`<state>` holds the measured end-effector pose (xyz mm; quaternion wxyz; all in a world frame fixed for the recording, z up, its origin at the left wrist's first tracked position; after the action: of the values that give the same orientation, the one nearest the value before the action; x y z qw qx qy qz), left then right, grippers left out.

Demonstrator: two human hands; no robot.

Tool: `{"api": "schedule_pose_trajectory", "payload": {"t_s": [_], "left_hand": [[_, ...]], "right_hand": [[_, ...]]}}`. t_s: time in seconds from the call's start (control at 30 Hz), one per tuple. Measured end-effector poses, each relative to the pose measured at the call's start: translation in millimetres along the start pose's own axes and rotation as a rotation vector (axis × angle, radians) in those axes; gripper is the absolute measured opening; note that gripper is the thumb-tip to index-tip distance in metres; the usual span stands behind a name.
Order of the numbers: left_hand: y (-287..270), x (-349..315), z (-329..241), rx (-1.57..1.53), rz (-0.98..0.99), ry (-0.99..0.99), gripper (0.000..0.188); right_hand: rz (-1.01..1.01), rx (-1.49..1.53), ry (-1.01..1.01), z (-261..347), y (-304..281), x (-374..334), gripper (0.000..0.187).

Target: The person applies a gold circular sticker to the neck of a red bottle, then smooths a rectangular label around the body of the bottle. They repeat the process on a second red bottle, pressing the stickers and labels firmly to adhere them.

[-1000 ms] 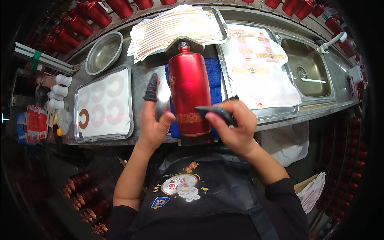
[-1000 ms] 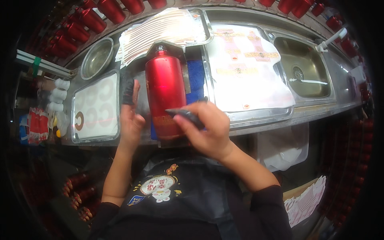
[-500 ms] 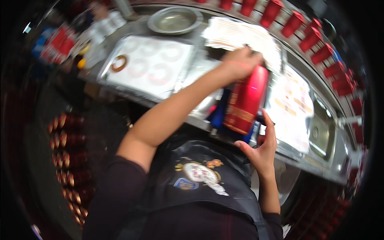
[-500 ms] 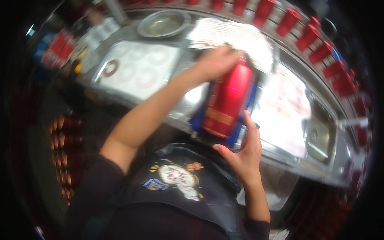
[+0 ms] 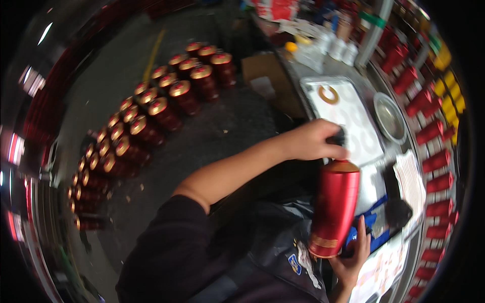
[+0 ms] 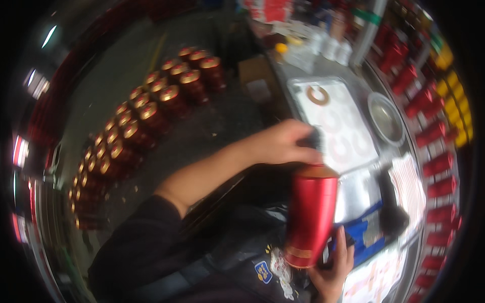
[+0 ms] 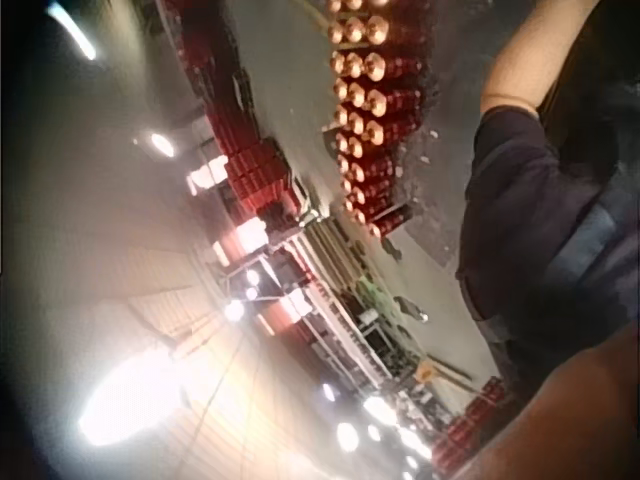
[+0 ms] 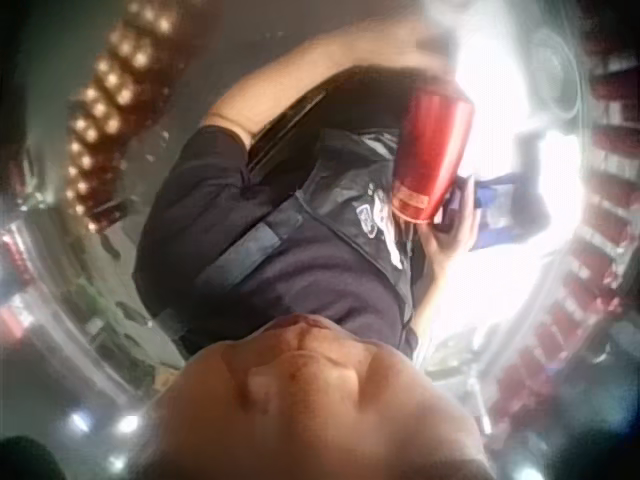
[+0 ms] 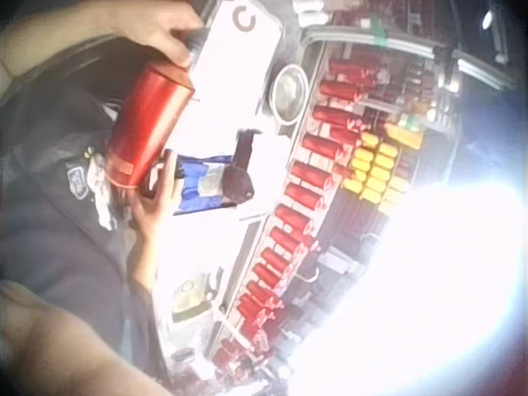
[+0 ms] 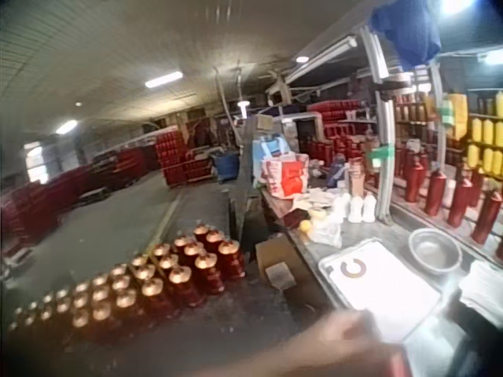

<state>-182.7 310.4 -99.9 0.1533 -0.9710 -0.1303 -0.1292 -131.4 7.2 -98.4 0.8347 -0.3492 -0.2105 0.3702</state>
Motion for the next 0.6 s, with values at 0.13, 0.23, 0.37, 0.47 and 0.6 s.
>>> {"api": "schedule_pose_trajectory", "payload": {"t_s": [0.13, 0.23, 0.37, 0.47, 0.6], "left_hand": [[-76, -198, -82, 0.494, -0.483, -0.065, 0.023], [-94, -327, -118, 1.053, -0.805, -0.249, 0.025], [-128, -476, -132, 1.55, -1.106, -0.6, 0.031], [-164, -578, -138, 1.786, -1.273, -0.825, 0.025], [-205, -669, -135, 1.879, -1.344, -0.867, 0.024]], "right_hand": [[0.13, -0.011, -0.03, 12, 47, 43, 0.1], [0.162, 0.311, 0.08, 31, 62, 57, 0.096], [0.197, 0.255, 0.021, 52, 67, 66, 0.085], [0.164, 0.213, -0.022, 44, 66, 70, 0.081], [0.147, 0.156, 0.017, 23, 69, 72, 0.077]]}}
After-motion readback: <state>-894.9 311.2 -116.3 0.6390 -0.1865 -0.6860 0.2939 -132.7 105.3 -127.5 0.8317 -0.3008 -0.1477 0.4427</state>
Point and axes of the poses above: each hand's wrist, its own x-axis towards the middle knuckle, its own y-axis out of the palm, z = x × y, the point moved 7 cm from there along x, towards the middle knuckle, and after that the axes turned 11 degrees about y, right-handed, at the moved point
